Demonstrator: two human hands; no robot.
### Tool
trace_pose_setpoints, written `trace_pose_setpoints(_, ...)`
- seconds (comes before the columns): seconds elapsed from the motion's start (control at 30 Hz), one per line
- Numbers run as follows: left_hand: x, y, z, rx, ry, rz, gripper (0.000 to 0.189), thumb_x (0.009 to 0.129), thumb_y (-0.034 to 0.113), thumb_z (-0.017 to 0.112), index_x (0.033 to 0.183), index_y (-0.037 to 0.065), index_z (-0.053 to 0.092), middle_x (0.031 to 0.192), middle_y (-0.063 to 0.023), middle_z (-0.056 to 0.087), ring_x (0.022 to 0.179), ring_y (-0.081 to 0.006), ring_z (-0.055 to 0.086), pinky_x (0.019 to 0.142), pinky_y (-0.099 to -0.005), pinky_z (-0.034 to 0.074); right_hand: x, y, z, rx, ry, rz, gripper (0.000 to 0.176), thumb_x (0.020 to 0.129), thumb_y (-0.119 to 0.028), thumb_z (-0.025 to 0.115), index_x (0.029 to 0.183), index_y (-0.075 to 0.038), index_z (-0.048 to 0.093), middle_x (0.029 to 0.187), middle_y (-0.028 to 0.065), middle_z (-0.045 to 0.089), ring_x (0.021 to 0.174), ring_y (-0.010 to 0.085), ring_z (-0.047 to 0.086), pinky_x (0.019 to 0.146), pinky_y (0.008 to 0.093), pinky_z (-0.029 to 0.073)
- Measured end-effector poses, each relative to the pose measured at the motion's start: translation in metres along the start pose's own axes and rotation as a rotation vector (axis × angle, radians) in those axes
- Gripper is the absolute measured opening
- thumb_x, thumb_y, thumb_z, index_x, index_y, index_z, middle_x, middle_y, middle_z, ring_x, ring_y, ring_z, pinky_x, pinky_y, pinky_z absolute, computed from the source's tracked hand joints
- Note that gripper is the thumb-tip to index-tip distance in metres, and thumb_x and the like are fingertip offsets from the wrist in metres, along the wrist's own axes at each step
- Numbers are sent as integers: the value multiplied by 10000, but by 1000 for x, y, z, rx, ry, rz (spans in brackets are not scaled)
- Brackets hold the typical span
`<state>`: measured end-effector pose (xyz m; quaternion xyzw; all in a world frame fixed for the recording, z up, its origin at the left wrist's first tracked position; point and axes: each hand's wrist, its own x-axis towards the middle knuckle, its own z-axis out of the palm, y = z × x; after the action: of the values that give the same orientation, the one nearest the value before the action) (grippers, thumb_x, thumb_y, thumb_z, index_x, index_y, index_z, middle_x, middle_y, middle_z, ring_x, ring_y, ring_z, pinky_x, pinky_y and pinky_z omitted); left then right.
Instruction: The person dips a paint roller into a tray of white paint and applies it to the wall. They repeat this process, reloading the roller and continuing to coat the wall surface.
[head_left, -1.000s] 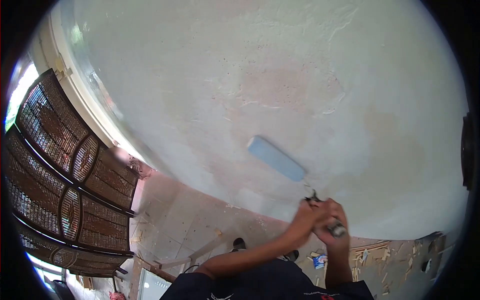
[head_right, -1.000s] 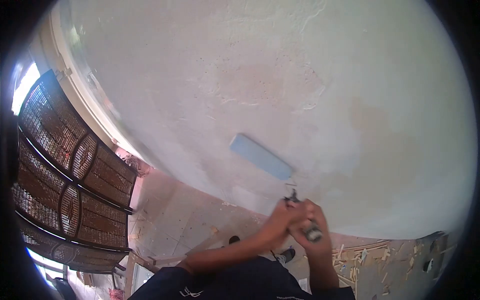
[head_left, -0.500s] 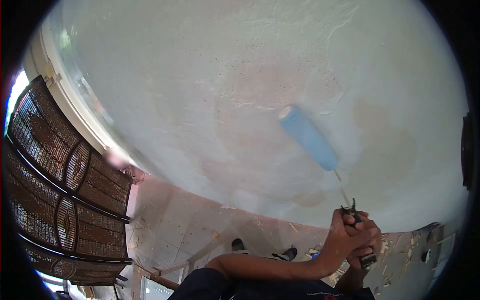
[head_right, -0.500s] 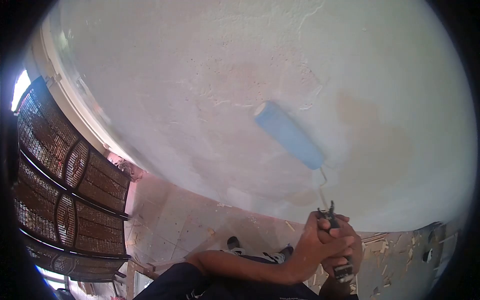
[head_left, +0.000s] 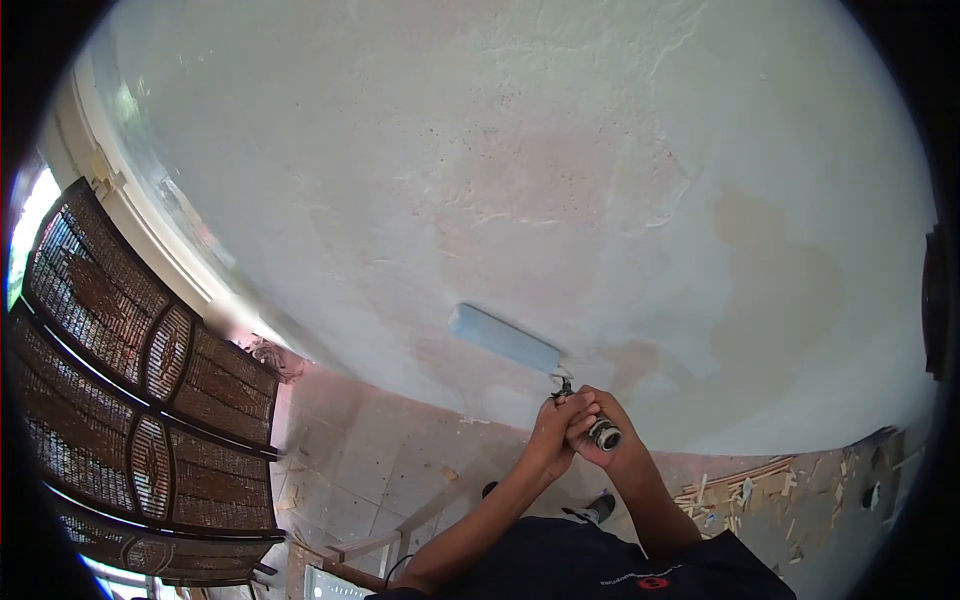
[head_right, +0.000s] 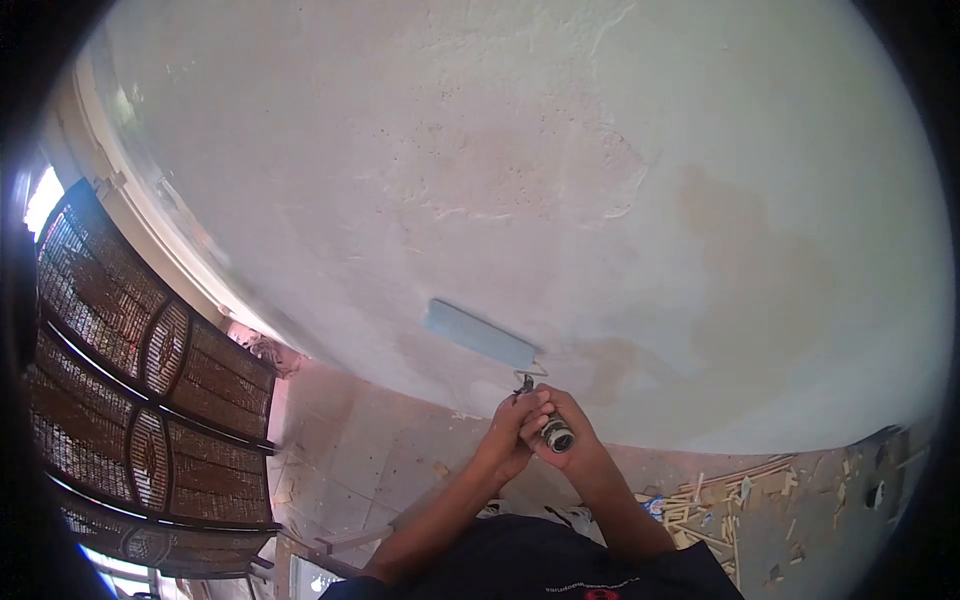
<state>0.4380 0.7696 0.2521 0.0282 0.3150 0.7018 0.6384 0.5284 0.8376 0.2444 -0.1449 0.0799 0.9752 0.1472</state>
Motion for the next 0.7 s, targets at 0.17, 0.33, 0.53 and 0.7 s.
trace_pose_setpoints(0.17, 0, 0, 14, 45, -35, -15, 203, 817, 112, 646, 867, -21, 501, 864, -102, 594, 809, -138, 622, 674, -199, 547, -22, -6, -15, -240, -153, -244, 199, 860, -52, 523, 1053, -3, 521, 941, 53, 566, 824, 66, 562, 714, 201, 458)
trace_pose_setpoints(0.33, -34, -21, 86, 17, -83, -11, 331, 810, 70, 652, 995, 33, 381, 936, -80, 535, 852, -166, 604, 666, -256, 542, -88, 8, 43, -740, 348, -726, 146, 886, -96, 474, 965, 26, 492, 862, 75, 582, 612, 59, 578, 479, 172, 490)
trace_pose_setpoints(0.53, -67, -48, 153, 5, -313, -198, 469, 826, 31, 629, 1019, 63, 203, 1090, -147, 445, 965, -243, 599, 726, -327, 581, -170, -7, 104, 112, -187, -40, 196, 859, -91, 419, 986, 54, 383, 753, 90, 561, 527, 87, 591, 402, 167, 502)
trace_pose_setpoints(0.7, -70, -48, 158, 1, -386, -208, 455, 837, 18, 606, 1010, 66, 188, 1117, -161, 410, 976, -261, 595, 757, -341, 581, -178, 0, 110, 53, -160, -151, 193, 836, -61, 382, 965, 81, 363, 680, 71, 541, 473, 63, 571, 384, 170, 497)
